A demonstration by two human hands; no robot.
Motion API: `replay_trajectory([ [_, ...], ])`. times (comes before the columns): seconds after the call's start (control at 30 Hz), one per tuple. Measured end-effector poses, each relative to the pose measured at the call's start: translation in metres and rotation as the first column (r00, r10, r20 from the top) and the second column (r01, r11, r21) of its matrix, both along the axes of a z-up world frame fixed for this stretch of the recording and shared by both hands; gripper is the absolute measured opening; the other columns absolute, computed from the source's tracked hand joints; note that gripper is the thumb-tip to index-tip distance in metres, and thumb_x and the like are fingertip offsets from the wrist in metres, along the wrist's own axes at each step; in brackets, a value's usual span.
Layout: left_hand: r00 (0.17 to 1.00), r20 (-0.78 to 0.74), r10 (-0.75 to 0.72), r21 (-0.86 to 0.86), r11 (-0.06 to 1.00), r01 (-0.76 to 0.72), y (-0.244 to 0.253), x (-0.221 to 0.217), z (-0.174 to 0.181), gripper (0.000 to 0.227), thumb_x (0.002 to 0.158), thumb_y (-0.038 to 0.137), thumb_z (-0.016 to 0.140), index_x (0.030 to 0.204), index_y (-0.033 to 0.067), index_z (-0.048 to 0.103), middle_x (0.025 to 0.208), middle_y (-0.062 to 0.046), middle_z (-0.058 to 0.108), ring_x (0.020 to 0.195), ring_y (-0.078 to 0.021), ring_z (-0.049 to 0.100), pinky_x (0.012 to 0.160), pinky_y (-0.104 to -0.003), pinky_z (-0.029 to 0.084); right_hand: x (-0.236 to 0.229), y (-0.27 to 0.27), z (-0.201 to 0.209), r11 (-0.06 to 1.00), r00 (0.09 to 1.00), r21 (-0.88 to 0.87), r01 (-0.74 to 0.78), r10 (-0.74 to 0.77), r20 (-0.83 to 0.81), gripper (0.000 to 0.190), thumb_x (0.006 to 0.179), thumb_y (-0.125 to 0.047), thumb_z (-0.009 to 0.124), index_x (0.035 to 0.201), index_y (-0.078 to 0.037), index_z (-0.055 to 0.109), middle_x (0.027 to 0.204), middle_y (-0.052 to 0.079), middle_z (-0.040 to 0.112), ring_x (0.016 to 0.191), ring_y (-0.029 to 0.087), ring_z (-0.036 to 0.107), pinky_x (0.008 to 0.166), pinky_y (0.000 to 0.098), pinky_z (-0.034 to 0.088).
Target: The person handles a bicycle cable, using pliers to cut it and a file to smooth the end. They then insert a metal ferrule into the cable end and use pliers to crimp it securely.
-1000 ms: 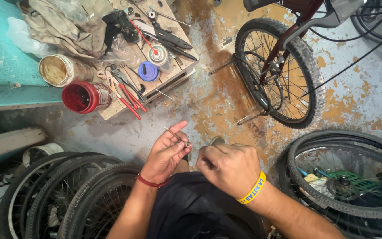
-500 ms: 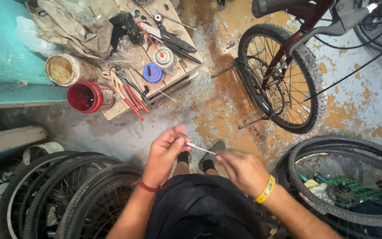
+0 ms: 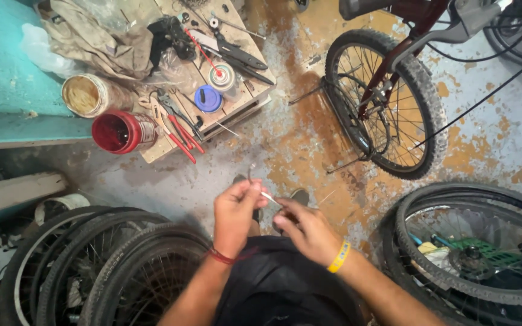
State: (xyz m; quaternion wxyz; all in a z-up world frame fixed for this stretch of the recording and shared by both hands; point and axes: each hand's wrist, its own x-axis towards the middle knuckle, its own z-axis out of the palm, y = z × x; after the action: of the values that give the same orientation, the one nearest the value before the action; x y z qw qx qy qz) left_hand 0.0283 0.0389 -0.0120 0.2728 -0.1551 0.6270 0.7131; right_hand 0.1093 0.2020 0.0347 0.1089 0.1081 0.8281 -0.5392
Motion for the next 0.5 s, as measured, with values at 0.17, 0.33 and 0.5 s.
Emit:
replay_trajectory([
  [0.17, 1.000, -0.009, 0.004, -0.034, 0.999, -0.004, -0.002, -0.004, -0.003, 0.019, 0.098, 0.006, 0.070, 0.108, -0.0089, 0.076, 0.091, -0.022, 0.079, 0.075, -0.0192, 0.077, 0.072, -0.031, 0.069, 0.027, 0.006, -0.024, 0.995, 0.985, 0.052, -0.081, 0.072, 0.154, 0.025, 0.104, -0.025, 0.056, 0.112, -0.010, 0.075, 0.083, 0.011, 0.083, 0.083, 0.037, 0.080, 0.076, 0.0513, 0.062],
  [0.33, 0.996, 0.002, -0.086, -0.082, 0.993, 0.086, 0.004, 0.007, 0.004, 0.016, 0.096, 0.007, 0.072, 0.102, -0.0059, 0.079, 0.087, -0.022, 0.080, 0.073, -0.0193, 0.077, 0.070, -0.029, 0.069, 0.000, -0.004, -0.013, 0.999, 0.992, 0.035, -0.034, 0.029, 0.125, 0.023, 0.102, -0.025, 0.061, 0.113, -0.009, 0.073, 0.084, 0.010, 0.083, 0.084, 0.034, 0.080, 0.076, 0.0486, 0.062],
  [0.5, 0.994, -0.032, -0.106, -0.122, 0.987, 0.101, -0.001, 0.000, 0.003, 0.017, 0.096, 0.005, 0.072, 0.105, -0.0074, 0.079, 0.086, -0.023, 0.081, 0.071, -0.0183, 0.077, 0.069, -0.030, 0.069, 0.010, 0.005, -0.040, 0.965, 0.957, -0.207, 0.158, -0.098, 0.273, 0.066, 0.084, -0.021, 0.086, 0.140, 0.002, 0.060, 0.106, 0.022, 0.081, 0.104, 0.039, 0.077, 0.092, 0.0546, 0.060],
])
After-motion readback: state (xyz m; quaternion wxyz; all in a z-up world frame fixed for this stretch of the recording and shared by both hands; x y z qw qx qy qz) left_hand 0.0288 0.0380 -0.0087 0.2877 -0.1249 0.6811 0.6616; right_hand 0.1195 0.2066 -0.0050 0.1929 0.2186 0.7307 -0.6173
